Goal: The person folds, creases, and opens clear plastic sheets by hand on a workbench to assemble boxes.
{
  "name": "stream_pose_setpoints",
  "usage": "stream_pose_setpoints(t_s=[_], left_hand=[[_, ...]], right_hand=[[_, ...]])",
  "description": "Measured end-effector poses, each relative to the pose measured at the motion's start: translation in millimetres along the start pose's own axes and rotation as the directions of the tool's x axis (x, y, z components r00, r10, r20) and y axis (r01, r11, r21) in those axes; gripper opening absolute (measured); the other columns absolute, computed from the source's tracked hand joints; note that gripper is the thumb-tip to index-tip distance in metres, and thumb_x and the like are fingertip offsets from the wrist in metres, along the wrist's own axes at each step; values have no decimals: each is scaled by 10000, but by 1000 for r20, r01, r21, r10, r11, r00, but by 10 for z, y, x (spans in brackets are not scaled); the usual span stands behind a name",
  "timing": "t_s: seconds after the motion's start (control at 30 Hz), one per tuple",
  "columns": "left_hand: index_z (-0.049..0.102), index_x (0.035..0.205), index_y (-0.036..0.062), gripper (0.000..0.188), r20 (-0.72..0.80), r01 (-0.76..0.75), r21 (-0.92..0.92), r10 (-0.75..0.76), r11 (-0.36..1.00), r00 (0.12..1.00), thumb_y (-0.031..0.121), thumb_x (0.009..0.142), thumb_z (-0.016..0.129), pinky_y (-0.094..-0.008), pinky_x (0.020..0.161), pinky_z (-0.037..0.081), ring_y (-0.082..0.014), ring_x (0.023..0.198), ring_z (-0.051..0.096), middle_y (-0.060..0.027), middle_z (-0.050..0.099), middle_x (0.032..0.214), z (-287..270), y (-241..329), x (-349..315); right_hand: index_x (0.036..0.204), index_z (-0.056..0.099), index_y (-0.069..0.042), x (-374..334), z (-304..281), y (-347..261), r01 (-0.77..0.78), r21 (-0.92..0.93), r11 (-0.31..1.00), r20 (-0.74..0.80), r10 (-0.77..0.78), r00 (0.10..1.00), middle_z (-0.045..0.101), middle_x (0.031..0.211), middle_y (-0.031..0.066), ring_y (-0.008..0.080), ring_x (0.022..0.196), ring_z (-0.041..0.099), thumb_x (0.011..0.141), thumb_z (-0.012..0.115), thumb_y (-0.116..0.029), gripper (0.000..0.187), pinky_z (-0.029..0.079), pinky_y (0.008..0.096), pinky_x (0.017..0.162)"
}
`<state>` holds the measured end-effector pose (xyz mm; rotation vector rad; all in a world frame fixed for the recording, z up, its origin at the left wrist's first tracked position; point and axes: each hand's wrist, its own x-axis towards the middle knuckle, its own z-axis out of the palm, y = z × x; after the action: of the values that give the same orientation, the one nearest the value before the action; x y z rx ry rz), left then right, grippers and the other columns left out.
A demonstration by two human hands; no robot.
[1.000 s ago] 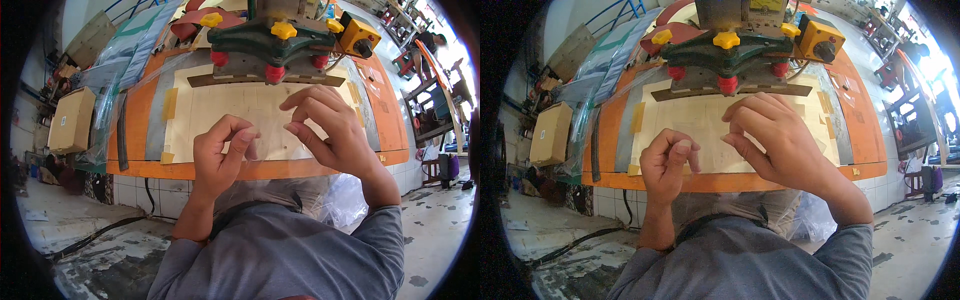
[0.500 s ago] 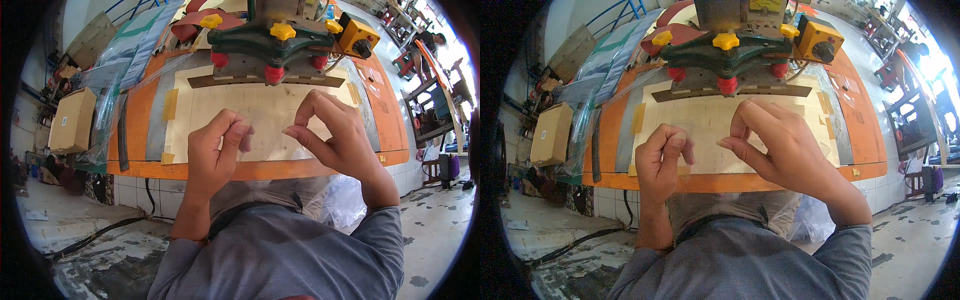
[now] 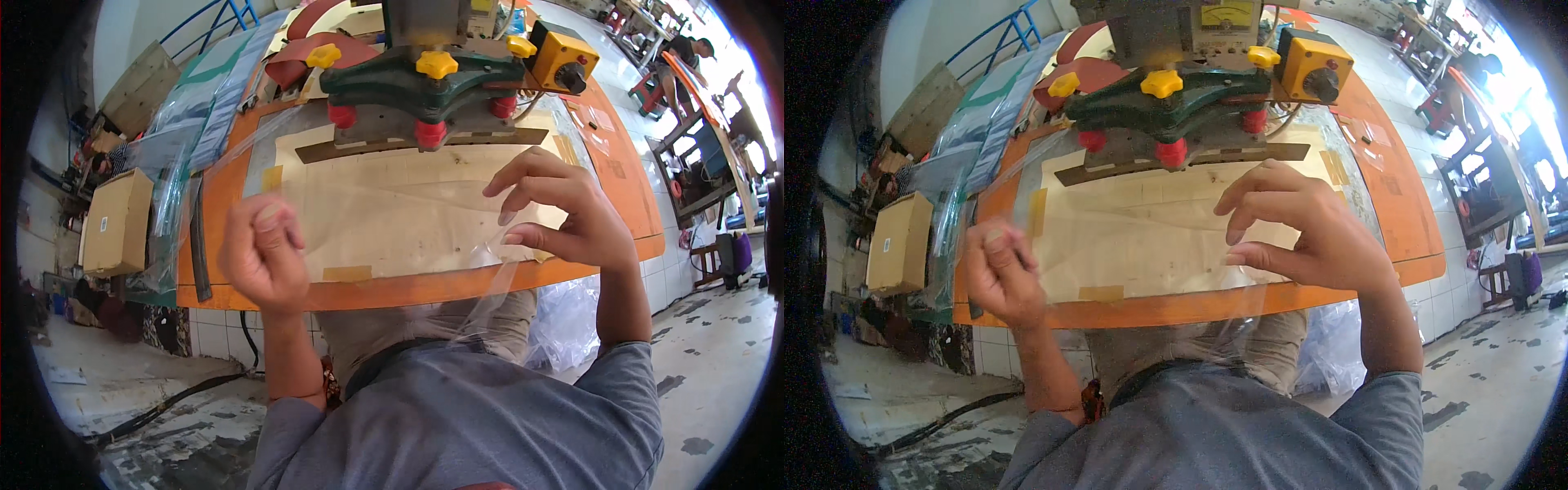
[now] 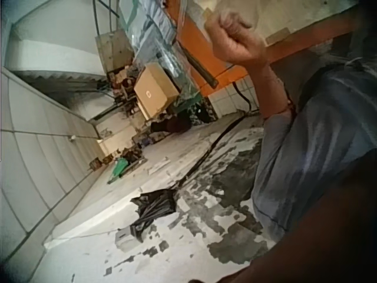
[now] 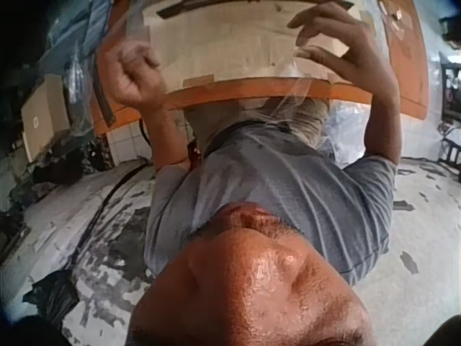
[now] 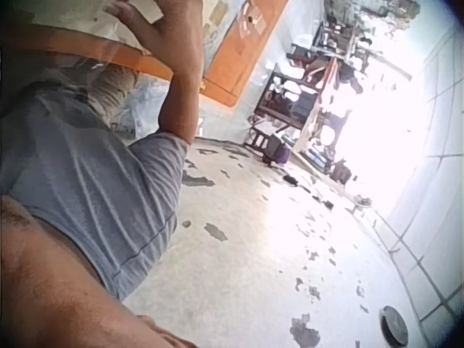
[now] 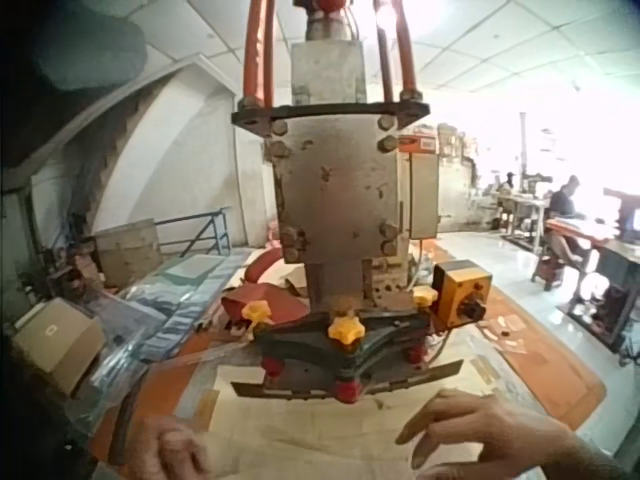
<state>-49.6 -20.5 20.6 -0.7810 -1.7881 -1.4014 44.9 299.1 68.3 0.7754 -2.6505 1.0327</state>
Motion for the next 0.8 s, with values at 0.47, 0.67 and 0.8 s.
stream_pose_setpoints(t_s=[0.47, 0.67, 0.8], left_hand=[[562, 909, -28, 330, -59, -222, 5, 222, 975, 973, 228, 1110, 506, -238, 480, 296, -77, 513, 414, -44, 519, 678, -274, -93, 251], [528, 871, -16, 324, -54, -339, 9, 339, 941, 939, 200, 1110, 493, -246, 486, 285, -89, 523, 395, -50, 485, 659, -279, -93, 301], [504, 849, -1, 318, -31, -332, 16, 332, 943, 943, 178, 1111, 486, -252, 480, 281, -89, 524, 387, -40, 468, 674, -342, -98, 365]], right_hand=[[1093, 717, -93, -139, 99, -71, -56, -326, 944, -220, -18, 975, 652, 1285, 115, 336, 1171, 617, 885, 792, -276, 287, 516, 445, 972], [1085, 712, -91, -112, 184, 112, -70, -274, 959, -254, -2, 967, 651, 1301, 117, 336, 1191, 613, 888, 789, -284, 286, 503, 447, 1007], [1020, 692, -85, -105, 181, 160, -69, -267, 961, -249, 1, 969, 683, 1279, 98, 310, 1178, 633, 872, 809, -259, 257, 510, 437, 990]])
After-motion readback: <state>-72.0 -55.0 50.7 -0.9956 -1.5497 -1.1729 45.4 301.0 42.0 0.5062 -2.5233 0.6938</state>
